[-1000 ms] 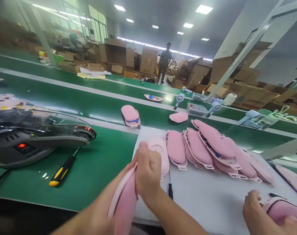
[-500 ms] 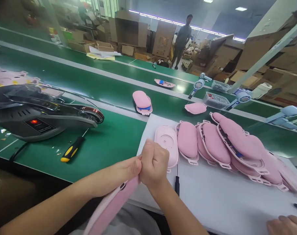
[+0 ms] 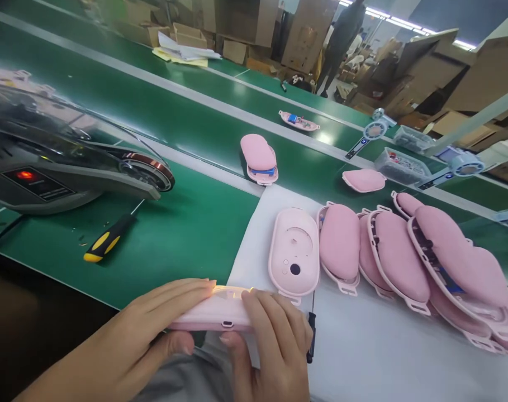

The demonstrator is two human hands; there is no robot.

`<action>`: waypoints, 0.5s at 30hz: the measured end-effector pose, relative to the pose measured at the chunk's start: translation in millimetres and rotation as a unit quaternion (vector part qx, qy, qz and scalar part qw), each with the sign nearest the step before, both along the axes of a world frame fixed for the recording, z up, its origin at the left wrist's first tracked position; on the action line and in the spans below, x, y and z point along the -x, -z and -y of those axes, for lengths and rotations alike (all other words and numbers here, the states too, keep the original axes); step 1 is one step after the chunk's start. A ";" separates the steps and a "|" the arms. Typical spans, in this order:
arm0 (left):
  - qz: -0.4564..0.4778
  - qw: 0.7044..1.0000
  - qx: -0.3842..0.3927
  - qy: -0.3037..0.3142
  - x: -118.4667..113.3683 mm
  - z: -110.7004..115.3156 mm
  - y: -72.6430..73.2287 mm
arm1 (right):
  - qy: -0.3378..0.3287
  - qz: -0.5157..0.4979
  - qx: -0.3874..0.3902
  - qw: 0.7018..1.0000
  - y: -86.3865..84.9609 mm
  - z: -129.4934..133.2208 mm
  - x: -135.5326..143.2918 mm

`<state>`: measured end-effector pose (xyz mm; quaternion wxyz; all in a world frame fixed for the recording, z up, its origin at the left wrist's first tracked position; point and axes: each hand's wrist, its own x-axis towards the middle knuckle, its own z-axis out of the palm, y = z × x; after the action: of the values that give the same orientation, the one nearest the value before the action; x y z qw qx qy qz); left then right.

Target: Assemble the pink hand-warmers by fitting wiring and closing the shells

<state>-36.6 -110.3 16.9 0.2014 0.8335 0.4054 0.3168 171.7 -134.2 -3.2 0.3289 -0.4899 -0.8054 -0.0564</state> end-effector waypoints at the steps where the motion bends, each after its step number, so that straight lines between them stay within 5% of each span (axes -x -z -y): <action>1: 0.005 1.000 -0.008 0.001 -0.4 -0.8 1.3 | 0.008 -0.019 -0.015 1.000 1.9 -1.4 2.6; 8: 0.103 0.988 -0.081 -0.080 -18.2 -9.3 8.4 | 0.114 -0.090 -0.068 0.987 2.1 -12.7 34.4; 15: 0.063 0.996 -0.011 -0.059 -6.9 -11.9 2.6 | 0.067 -0.051 -0.008 0.996 -8.2 -17.2 23.4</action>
<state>-29.7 -98.4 14.4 0.1982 0.7889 0.4364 0.3845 148.3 -117.0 4.9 0.3685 -0.5427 -0.7524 -0.0598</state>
